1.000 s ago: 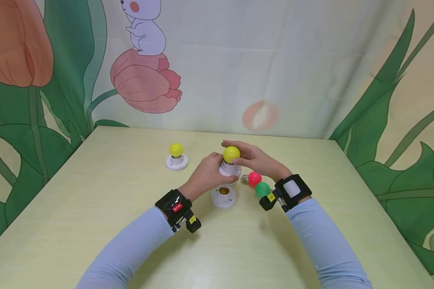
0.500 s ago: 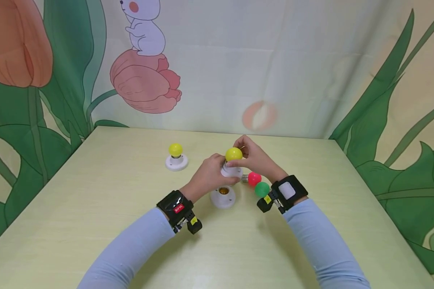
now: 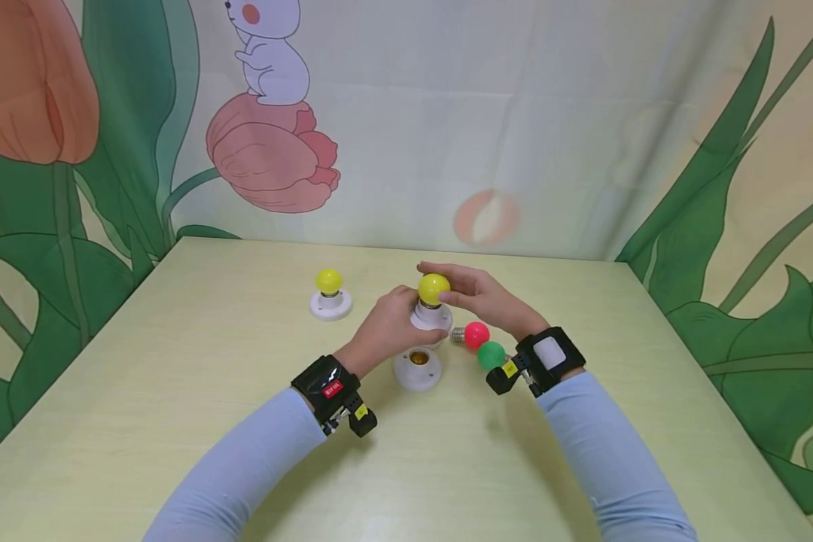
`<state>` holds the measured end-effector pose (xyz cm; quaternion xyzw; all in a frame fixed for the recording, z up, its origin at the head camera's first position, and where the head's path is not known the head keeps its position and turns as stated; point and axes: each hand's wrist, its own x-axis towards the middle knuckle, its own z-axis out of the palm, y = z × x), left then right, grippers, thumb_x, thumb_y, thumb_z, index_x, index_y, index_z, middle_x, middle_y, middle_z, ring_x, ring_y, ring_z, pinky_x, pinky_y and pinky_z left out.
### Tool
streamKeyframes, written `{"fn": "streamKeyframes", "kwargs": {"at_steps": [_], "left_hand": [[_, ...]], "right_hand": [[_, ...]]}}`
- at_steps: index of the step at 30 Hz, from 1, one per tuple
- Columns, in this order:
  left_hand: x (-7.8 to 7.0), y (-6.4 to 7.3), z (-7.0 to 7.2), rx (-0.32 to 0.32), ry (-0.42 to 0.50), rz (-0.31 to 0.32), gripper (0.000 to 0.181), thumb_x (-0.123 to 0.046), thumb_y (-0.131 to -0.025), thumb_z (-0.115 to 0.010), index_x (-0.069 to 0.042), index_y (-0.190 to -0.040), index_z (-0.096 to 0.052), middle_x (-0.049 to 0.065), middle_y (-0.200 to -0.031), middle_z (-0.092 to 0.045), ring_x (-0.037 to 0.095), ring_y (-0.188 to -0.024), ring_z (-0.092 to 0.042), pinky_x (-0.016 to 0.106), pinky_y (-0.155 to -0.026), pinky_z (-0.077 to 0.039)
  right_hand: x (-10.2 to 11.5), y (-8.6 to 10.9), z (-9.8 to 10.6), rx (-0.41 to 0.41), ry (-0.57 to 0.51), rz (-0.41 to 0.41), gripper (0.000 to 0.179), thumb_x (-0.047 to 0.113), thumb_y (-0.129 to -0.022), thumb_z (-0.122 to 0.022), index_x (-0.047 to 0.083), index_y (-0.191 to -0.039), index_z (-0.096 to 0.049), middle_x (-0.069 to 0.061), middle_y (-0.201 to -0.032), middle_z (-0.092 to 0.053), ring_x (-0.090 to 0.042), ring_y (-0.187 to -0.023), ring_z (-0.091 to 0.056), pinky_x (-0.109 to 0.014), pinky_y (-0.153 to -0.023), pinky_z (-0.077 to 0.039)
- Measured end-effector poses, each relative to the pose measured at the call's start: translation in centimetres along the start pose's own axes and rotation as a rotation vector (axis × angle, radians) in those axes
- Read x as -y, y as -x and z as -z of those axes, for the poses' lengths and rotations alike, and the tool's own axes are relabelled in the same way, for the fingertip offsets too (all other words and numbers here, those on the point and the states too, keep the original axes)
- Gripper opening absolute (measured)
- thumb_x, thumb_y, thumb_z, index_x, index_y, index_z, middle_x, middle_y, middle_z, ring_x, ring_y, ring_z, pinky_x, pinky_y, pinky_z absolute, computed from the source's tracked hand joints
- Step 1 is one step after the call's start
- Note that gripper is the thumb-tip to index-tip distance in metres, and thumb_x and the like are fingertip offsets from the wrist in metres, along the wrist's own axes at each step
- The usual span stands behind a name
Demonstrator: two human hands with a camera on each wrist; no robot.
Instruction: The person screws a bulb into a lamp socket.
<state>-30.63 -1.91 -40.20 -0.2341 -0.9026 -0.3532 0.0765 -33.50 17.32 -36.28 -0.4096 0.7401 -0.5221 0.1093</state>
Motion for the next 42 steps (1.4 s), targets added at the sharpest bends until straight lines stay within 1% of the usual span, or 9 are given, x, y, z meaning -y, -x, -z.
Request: {"fn": "streamKeyframes", "kwargs": {"at_steps": [5,9,12,16,21,27,31,35,42], "left_hand": [[-0.1,0.1,0.0,0.010,0.029,0.010,0.061,-0.046,-0.069,-0.073,-0.010,-0.114,-0.053,0.002,-0.104,-0.052,0.014,-0.088,-0.052,0.031,-0.070,-0.052],[-0.1,0.1,-0.2,0.016,0.048,0.013,0.059,-0.047,-0.069,-0.073,-0.010,-0.110,-0.054,0.002,-0.103,-0.052,0.013,-0.085,-0.052,0.029,-0.066,-0.052],[-0.1,0.1,-0.3,0.011,0.043,0.010,0.058,-0.048,-0.068,-0.073,-0.009,-0.107,-0.054,0.002,-0.102,-0.051,0.013,-0.083,-0.052,0.026,-0.063,-0.052],[0.0,0.1,-0.2,0.004,0.035,0.002,0.059,-0.048,-0.068,-0.073,-0.009,-0.109,-0.055,0.002,-0.102,-0.052,0.013,-0.084,-0.052,0.027,-0.064,-0.052],[0.1,0.0,0.0,-0.009,0.015,-0.008,0.060,-0.046,-0.068,-0.073,-0.011,-0.113,-0.054,0.001,-0.104,-0.053,0.013,-0.088,-0.052,0.030,-0.071,-0.052],[0.0,0.0,0.2,-0.003,0.011,0.004,0.061,-0.046,-0.069,-0.073,-0.010,-0.114,-0.053,0.002,-0.104,-0.052,0.014,-0.089,-0.052,0.031,-0.072,-0.051],[0.0,0.0,0.1,0.009,0.019,0.013,0.060,-0.046,-0.069,-0.074,-0.010,-0.113,-0.054,0.002,-0.103,-0.052,0.013,-0.087,-0.052,0.030,-0.070,-0.052],[0.0,0.1,0.0,0.020,0.025,0.016,0.061,-0.047,-0.069,-0.073,-0.010,-0.113,-0.053,0.002,-0.104,-0.052,0.013,-0.087,-0.052,0.030,-0.069,-0.052],[0.1,0.1,-0.2,0.021,0.026,0.009,0.061,-0.049,-0.069,-0.072,-0.009,-0.111,-0.054,0.002,-0.102,-0.052,0.013,-0.085,-0.052,0.029,-0.066,-0.052]], "right_hand": [[0.4,-0.2,-0.4,-0.127,0.098,-0.106,0.041,0.019,-0.086,-0.063,0.013,-0.123,-0.049,-0.004,-0.121,-0.052,-0.018,-0.106,-0.051,-0.042,-0.093,-0.042],[0.6,-0.5,-0.9,-0.227,0.186,-0.179,0.045,0.029,-0.076,-0.073,0.013,-0.110,-0.049,-0.004,-0.107,-0.054,-0.019,-0.096,-0.053,-0.041,-0.087,-0.045],[0.6,-0.6,-1.1,-0.254,0.196,-0.195,0.047,0.029,-0.073,-0.075,0.012,-0.106,-0.047,-0.006,-0.105,-0.053,-0.021,-0.095,-0.052,-0.041,-0.086,-0.045],[0.6,-0.6,-0.9,-0.211,0.179,-0.180,0.051,0.025,-0.077,-0.073,0.012,-0.117,-0.044,-0.005,-0.117,-0.049,-0.022,-0.104,-0.048,-0.044,-0.092,-0.040],[1.4,-0.2,-0.3,-0.061,0.062,-0.074,0.059,0.009,-0.087,-0.058,0.014,-0.139,-0.030,-0.003,-0.143,-0.030,-0.025,-0.126,-0.031,-0.051,-0.103,-0.026],[3.5,0.1,-0.4,0.043,0.008,-0.030,0.049,0.001,-0.091,-0.047,0.010,-0.138,-0.034,-0.008,-0.143,-0.032,-0.021,-0.122,-0.037,-0.044,-0.101,-0.033],[3.8,0.2,-0.6,0.010,0.057,-0.055,0.042,0.003,-0.091,-0.049,0.005,-0.132,-0.041,-0.011,-0.133,-0.043,-0.021,-0.115,-0.045,-0.046,-0.097,-0.037],[4.1,0.0,-1.0,-0.091,0.155,-0.135,0.037,0.012,-0.087,-0.059,0.003,-0.121,-0.048,-0.010,-0.117,-0.052,-0.021,-0.101,-0.052,-0.044,-0.089,-0.044],[4.8,-0.2,-1.8,-0.192,0.206,-0.210,0.040,0.017,-0.080,-0.069,0.001,-0.110,-0.047,-0.013,-0.105,-0.052,-0.024,-0.088,-0.054,-0.041,-0.079,-0.047]]}}
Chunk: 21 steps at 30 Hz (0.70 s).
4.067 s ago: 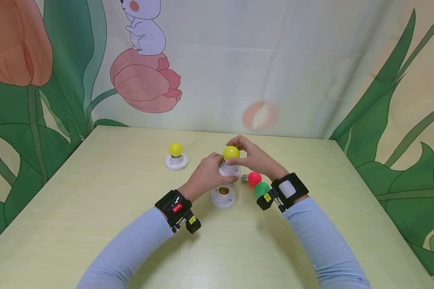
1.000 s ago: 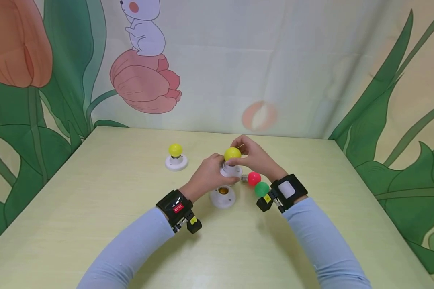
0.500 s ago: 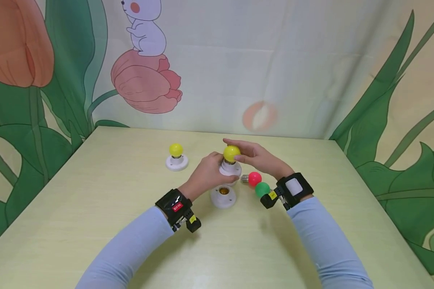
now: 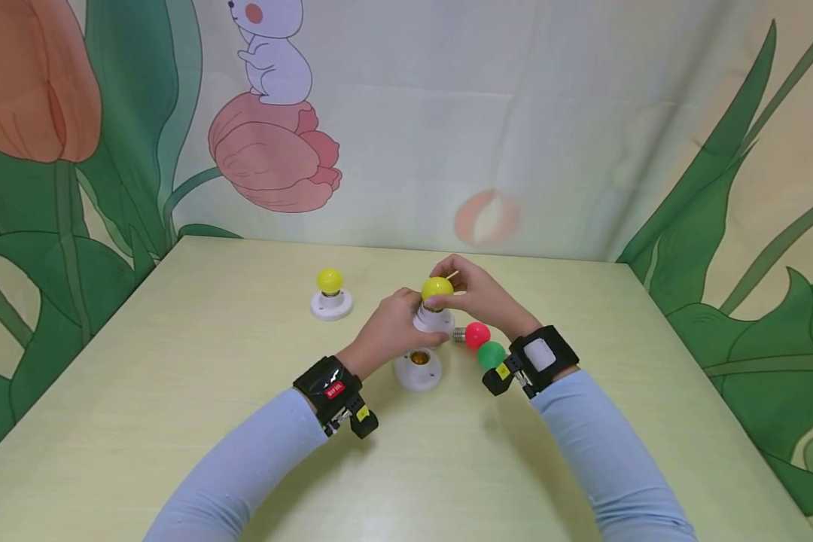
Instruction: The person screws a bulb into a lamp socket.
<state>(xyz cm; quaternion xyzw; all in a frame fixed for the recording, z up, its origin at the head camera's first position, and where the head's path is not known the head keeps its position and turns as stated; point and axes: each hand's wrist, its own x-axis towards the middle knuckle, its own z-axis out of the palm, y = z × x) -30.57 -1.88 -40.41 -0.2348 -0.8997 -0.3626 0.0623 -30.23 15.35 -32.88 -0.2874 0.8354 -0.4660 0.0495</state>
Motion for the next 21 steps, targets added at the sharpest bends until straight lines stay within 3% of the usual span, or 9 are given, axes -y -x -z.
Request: {"fn": "streamKeyframes", "kwargs": {"at_steps": [3,8,12,16,21], "left_hand": [[0.0,0.0,0.0,-0.003,-0.009,-0.005,0.062,-0.049,-0.069,-0.072,-0.008,-0.112,-0.053,0.002,-0.102,-0.052,0.013,-0.086,-0.052,0.029,-0.067,-0.052],[-0.1,0.0,0.2,-0.024,-0.012,-0.028,0.060,-0.046,-0.069,-0.073,-0.009,-0.112,-0.054,0.002,-0.103,-0.053,0.013,-0.086,-0.052,0.030,-0.069,-0.052],[-0.1,-0.1,0.4,-0.033,-0.019,-0.039,0.057,-0.045,-0.070,-0.073,-0.010,-0.111,-0.054,0.002,-0.101,-0.053,0.012,-0.086,-0.052,0.030,-0.070,-0.051],[-0.1,0.0,0.4,-0.027,-0.016,-0.026,0.058,-0.046,-0.070,-0.073,-0.010,-0.111,-0.054,0.002,-0.101,-0.053,0.013,-0.086,-0.052,0.029,-0.070,-0.051],[-0.3,0.1,0.4,-0.017,0.016,-0.004,0.060,-0.047,-0.069,-0.073,-0.009,-0.111,-0.053,0.002,-0.101,-0.052,0.014,-0.085,-0.052,0.028,-0.067,-0.052]], "right_hand": [[0.0,0.0,0.1,0.018,-0.005,0.027,0.044,0.017,-0.081,-0.068,0.005,-0.118,-0.046,-0.012,-0.115,-0.051,-0.024,-0.099,-0.051,-0.044,-0.086,-0.044],[-0.7,0.0,0.3,0.146,-0.113,0.129,0.055,0.006,-0.087,-0.058,0.009,-0.137,-0.034,-0.011,-0.141,-0.034,-0.022,-0.123,-0.036,-0.045,-0.101,-0.032],[-2.0,-0.5,0.3,0.190,-0.173,0.171,0.052,0.002,-0.088,-0.054,0.004,-0.136,-0.034,-0.012,-0.141,-0.033,-0.020,-0.124,-0.036,-0.042,-0.101,-0.033],[-3.5,-1.2,0.2,0.143,-0.135,0.151,0.047,0.009,-0.087,-0.059,0.011,-0.132,-0.043,-0.008,-0.132,-0.045,-0.017,-0.116,-0.044,-0.042,-0.099,-0.036],[-4.1,-1.4,0.1,0.017,-0.031,0.067,0.043,0.024,-0.080,-0.070,0.016,-0.118,-0.053,-0.002,-0.116,-0.055,-0.016,-0.112,-0.046,-0.045,-0.099,-0.035]]}}
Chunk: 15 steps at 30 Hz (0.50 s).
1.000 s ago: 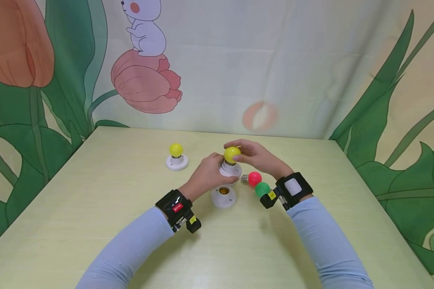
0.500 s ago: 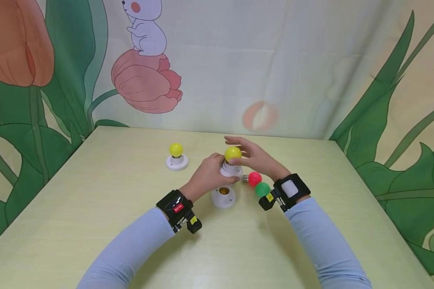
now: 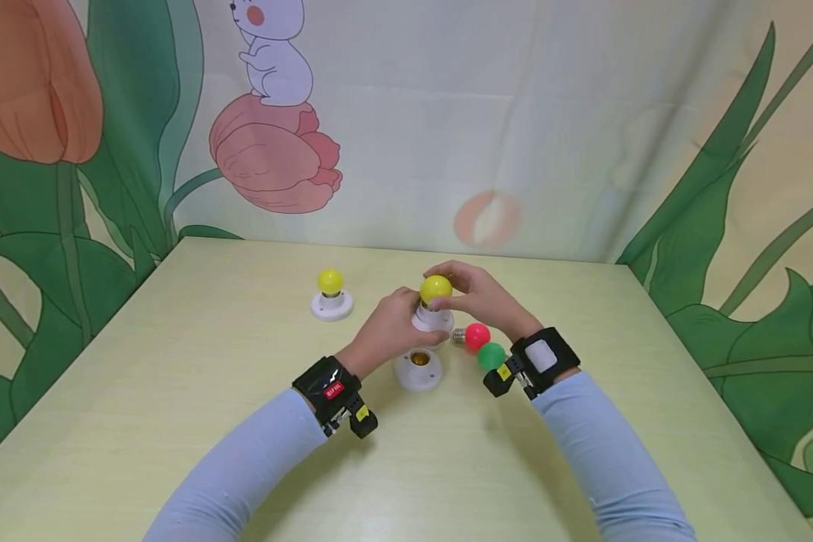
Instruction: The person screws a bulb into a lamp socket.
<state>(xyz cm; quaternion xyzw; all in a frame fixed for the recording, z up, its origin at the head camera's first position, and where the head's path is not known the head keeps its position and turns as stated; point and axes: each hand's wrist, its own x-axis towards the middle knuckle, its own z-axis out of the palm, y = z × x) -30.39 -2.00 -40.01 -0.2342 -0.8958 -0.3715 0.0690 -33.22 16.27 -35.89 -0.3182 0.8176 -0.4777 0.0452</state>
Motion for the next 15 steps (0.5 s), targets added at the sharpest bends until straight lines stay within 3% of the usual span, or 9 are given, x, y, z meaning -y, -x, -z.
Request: {"fn": "streamKeyframes", "kwargs": {"at_steps": [6,12,15], "left_hand": [[0.0,0.0,-0.3,0.008,-0.003,0.001,0.059,-0.048,-0.070,-0.072,-0.010,-0.110,-0.053,0.001,-0.101,-0.052,0.013,-0.084,-0.052,0.025,-0.063,-0.052],[0.0,-0.1,-0.2,-0.007,-0.016,-0.023,0.058,-0.046,-0.070,-0.073,-0.011,-0.112,-0.053,0.001,-0.102,-0.052,0.013,-0.087,-0.052,0.029,-0.069,-0.052],[0.0,-0.1,-0.1,-0.012,-0.019,-0.022,0.057,-0.045,-0.070,-0.073,-0.011,-0.112,-0.054,0.001,-0.102,-0.052,0.013,-0.087,-0.052,0.030,-0.070,-0.052]], "right_hand": [[0.1,-0.1,-0.3,-0.059,0.049,-0.041,0.047,0.031,-0.074,-0.075,0.012,-0.111,-0.052,-0.003,-0.107,-0.056,-0.017,-0.113,-0.045,-0.043,-0.101,-0.032],[1.8,0.6,0.2,0.113,-0.083,0.040,0.049,0.015,-0.088,-0.059,0.013,-0.134,-0.040,-0.007,-0.129,-0.047,-0.017,-0.115,-0.044,-0.043,-0.100,-0.035],[2.7,1.0,0.3,0.168,-0.111,0.069,0.047,0.009,-0.091,-0.052,0.009,-0.136,-0.037,-0.011,-0.133,-0.043,-0.018,-0.118,-0.042,-0.042,-0.100,-0.035]]}}
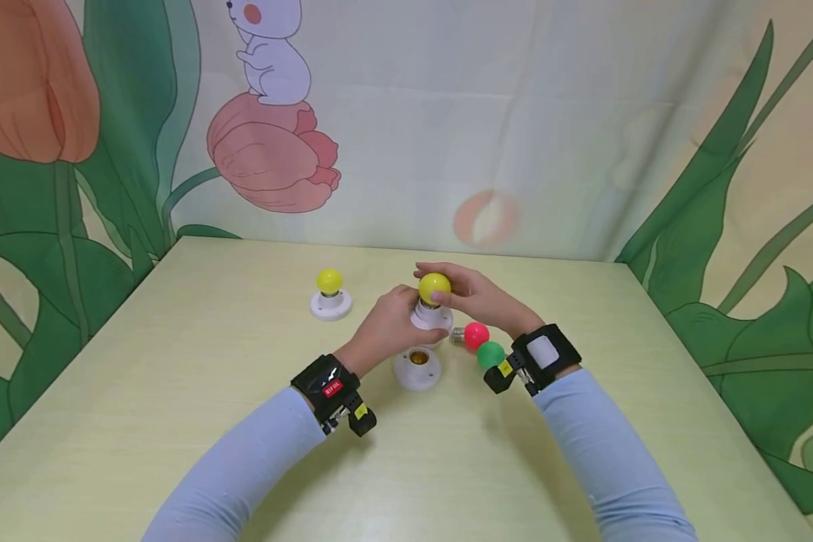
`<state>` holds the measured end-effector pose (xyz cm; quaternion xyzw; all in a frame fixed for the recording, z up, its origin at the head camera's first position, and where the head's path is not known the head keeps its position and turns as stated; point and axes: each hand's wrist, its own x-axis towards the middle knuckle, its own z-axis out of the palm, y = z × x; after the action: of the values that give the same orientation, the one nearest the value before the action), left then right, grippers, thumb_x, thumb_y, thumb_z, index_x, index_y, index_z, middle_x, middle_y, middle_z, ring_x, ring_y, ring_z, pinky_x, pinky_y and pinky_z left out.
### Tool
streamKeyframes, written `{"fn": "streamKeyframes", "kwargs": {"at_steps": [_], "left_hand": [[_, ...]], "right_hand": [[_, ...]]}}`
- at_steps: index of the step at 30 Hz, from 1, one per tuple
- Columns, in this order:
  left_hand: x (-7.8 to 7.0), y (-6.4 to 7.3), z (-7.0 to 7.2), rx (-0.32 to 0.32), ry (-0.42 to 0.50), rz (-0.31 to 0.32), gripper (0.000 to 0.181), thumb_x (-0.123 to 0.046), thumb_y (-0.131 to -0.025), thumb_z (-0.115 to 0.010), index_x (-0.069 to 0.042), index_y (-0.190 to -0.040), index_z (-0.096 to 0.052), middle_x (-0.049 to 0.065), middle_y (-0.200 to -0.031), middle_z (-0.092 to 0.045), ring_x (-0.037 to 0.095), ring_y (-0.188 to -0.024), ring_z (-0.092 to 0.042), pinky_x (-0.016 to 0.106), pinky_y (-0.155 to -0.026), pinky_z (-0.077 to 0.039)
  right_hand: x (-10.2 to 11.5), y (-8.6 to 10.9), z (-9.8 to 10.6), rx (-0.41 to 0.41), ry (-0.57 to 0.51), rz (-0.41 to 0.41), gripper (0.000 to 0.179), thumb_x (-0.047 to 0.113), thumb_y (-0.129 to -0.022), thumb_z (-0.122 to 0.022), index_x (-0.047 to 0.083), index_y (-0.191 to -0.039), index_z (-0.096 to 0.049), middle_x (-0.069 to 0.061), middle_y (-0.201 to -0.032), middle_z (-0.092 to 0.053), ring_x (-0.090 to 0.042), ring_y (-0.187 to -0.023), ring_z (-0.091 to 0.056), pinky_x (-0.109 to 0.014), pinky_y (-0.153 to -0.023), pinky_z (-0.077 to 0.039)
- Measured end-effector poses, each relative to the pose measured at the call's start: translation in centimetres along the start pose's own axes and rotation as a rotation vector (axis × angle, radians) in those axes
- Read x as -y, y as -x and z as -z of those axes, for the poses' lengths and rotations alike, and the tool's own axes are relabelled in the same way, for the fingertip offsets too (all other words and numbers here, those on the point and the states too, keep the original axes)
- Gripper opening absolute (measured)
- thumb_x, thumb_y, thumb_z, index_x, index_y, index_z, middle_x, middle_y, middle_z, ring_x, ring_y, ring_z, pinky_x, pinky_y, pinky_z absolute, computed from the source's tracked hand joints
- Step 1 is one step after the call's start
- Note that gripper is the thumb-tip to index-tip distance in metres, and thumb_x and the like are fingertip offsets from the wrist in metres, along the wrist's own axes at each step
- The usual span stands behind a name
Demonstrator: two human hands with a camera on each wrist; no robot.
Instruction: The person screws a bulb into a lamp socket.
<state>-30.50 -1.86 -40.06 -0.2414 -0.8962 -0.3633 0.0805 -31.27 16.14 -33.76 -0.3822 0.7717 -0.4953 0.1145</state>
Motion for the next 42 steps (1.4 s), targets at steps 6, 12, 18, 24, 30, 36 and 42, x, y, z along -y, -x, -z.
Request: {"fn": "streamKeyframes", "kwargs": {"at_steps": [6,12,18,24,30,36,42], "left_hand": [[0.0,0.0,0.0,0.013,0.014,0.017,0.061,-0.047,-0.069,-0.072,-0.009,-0.113,-0.053,0.002,-0.102,-0.052,0.014,-0.087,-0.053,0.030,-0.069,-0.052],[0.2,0.0,-0.2,-0.013,0.024,0.012,0.059,-0.048,-0.069,-0.071,-0.008,-0.110,-0.054,0.002,-0.101,-0.053,0.014,-0.085,-0.053,0.029,-0.067,-0.052],[0.6,-0.1,-0.3,-0.063,0.048,0.005,0.056,-0.046,-0.068,-0.073,-0.009,-0.106,-0.057,0.001,-0.099,-0.054,0.013,-0.084,-0.052,0.031,-0.069,-0.051],[0.7,-0.1,-0.3,-0.073,0.061,0.030,0.057,-0.044,-0.067,-0.075,-0.010,-0.108,-0.057,0.002,-0.101,-0.053,0.013,-0.086,-0.052,0.031,-0.070,-0.051],[0.8,0.0,-0.3,-0.089,0.055,0.029,0.053,-0.042,-0.066,-0.075,-0.013,-0.107,-0.058,0.003,-0.100,-0.053,0.014,-0.086,-0.051,0.032,-0.070,-0.051],[0.9,0.1,-0.2,-0.089,0.018,0.009,0.052,-0.041,-0.067,-0.076,-0.012,-0.106,-0.057,0.002,-0.099,-0.053,0.014,-0.089,-0.050,0.034,-0.073,-0.049],[0.9,0.2,-0.2,-0.090,0.023,0.022,0.052,-0.042,-0.067,-0.076,-0.012,-0.105,-0.057,0.003,-0.100,-0.053,0.014,-0.087,-0.050,0.034,-0.072,-0.050]], "right_hand": [[-1.5,-0.3,0.0,-0.053,-0.007,-0.029,0.038,0.011,-0.090,-0.055,0.010,-0.127,-0.046,-0.011,-0.122,-0.050,-0.020,-0.107,-0.049,-0.042,-0.095,-0.040],[-2.9,-0.7,-0.5,-0.208,0.083,-0.079,0.040,0.033,-0.084,-0.064,0.017,-0.119,-0.052,0.000,-0.114,-0.054,-0.014,-0.106,-0.049,-0.042,-0.095,-0.039],[-2.8,-1.0,-1.4,-0.328,0.147,-0.068,0.039,0.040,-0.081,-0.066,0.020,-0.112,-0.053,0.004,-0.109,-0.055,-0.012,-0.103,-0.050,-0.040,-0.091,-0.042],[-2.6,-1.4,-2.6,-0.429,0.207,-0.114,0.043,0.042,-0.081,-0.065,0.019,-0.113,-0.051,0.005,-0.106,-0.055,-0.012,-0.099,-0.049,-0.035,-0.083,-0.047],[-2.3,-1.8,-3.9,-0.512,0.293,-0.091,0.043,0.036,-0.082,-0.066,0.011,-0.113,-0.050,-0.001,-0.103,-0.053,-0.015,-0.093,-0.048,-0.039,-0.079,-0.047],[-1.9,-1.7,-4.6,-0.536,0.276,-0.077,0.042,0.033,-0.083,-0.065,0.008,-0.113,-0.050,-0.003,-0.105,-0.052,-0.015,-0.094,-0.048,-0.036,-0.080,-0.046],[-1.9,-1.7,-4.6,-0.533,0.282,-0.083,0.042,0.034,-0.083,-0.064,0.009,-0.114,-0.049,-0.002,-0.105,-0.051,-0.014,-0.095,-0.048,-0.035,-0.080,-0.047]]}}
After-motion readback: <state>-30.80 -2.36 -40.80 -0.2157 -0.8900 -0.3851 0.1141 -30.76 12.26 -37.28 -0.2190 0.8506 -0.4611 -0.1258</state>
